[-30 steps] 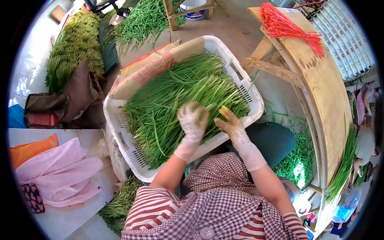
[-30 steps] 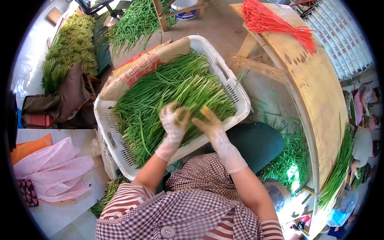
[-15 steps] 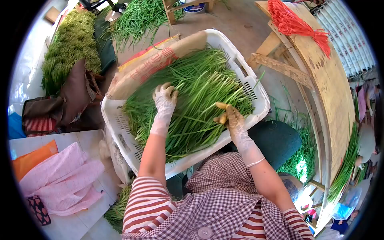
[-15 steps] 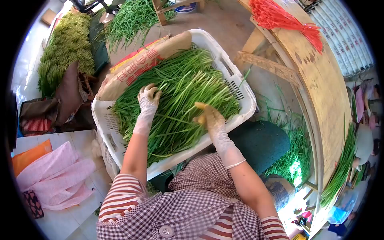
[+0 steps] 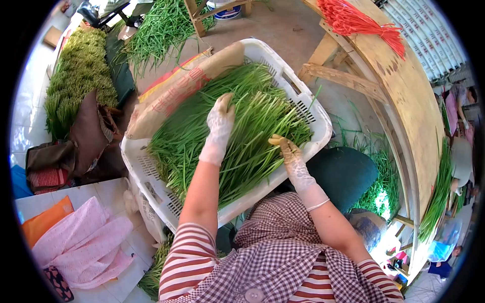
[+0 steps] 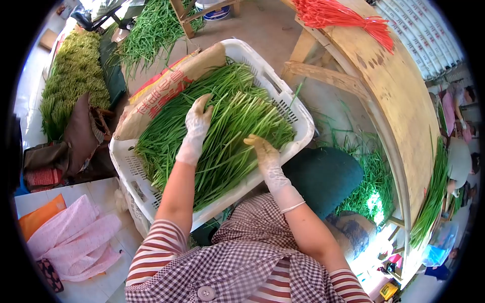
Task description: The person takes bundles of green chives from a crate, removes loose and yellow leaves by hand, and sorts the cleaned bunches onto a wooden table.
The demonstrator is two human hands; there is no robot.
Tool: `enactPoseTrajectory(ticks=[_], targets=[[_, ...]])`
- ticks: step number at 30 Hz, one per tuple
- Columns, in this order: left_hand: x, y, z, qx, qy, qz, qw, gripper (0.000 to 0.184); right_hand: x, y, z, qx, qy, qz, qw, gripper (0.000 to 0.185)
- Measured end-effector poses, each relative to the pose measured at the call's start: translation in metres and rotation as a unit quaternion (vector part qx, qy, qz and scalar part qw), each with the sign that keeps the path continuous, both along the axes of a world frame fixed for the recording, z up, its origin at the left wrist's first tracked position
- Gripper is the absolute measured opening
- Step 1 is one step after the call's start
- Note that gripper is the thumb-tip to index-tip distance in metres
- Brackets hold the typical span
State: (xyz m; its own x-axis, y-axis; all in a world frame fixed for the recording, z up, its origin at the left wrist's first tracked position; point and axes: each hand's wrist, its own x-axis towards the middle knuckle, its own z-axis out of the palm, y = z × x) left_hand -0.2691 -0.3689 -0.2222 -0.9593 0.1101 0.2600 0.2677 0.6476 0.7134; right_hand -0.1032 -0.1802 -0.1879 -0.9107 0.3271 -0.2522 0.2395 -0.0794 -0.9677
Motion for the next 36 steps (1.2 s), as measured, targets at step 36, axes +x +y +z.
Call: enactPoseTrajectory(ticks=[36], targets=[[0.046,0.034,-0.026,0.339,-0.313,0.166,0.871,0.017,-0.14,-0.034,-0.097,0.013,-0.132,-0.023,0.991,0.024]])
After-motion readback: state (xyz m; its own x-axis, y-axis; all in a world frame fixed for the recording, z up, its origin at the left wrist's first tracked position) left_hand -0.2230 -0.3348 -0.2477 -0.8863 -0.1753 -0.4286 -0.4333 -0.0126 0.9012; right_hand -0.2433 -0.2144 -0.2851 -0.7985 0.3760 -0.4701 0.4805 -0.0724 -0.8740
